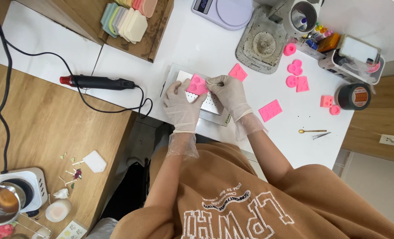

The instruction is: The person, wearing gloves, uses a heat gun to heat pink wax pieces placed on a perforated metal plate on the worktable, pressing and repositioning the pieces as they soften. They set the heat gun down, handle a small item, retrieve a pink silicone mold from a shelf, and return to heating more wax pieces on the plate.

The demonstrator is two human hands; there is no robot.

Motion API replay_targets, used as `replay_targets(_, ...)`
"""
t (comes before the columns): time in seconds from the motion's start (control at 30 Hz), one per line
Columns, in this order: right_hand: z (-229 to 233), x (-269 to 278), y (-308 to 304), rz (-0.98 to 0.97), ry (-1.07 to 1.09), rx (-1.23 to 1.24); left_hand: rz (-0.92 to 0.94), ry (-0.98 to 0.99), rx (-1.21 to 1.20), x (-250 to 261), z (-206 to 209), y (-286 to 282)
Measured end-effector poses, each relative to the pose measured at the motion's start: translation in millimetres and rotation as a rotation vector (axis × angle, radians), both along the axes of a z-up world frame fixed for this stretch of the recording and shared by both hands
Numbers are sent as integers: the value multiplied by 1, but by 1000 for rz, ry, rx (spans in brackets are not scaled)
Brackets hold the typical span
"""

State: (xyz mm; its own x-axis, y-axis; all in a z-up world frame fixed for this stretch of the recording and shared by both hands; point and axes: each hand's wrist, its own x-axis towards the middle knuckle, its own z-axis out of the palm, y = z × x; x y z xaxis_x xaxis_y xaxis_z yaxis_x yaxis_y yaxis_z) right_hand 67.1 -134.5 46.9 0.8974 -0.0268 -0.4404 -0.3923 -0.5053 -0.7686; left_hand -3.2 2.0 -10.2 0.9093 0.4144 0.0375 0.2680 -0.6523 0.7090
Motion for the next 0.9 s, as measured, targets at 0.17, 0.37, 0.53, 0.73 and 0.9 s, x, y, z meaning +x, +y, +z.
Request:
replay_targets(0.17,17,-7,-22,8,66,-29,5,58,-44,5,13,0)
replay_targets(0.37,13,-18,-59,-111,-19,240,2,155,-143,14,21,-3)
replay_targets(0.53,13,-20,-60,-167,-44,294,43,132,-213,17,5,-15)
replay_targets(0.73,14,-16,-54,-170,-56,408,77,5,-105,17,9,-17)
replay_targets(0.9,22,-17,-57,-200,-70,326,-62,-300,68,3,11,-11)
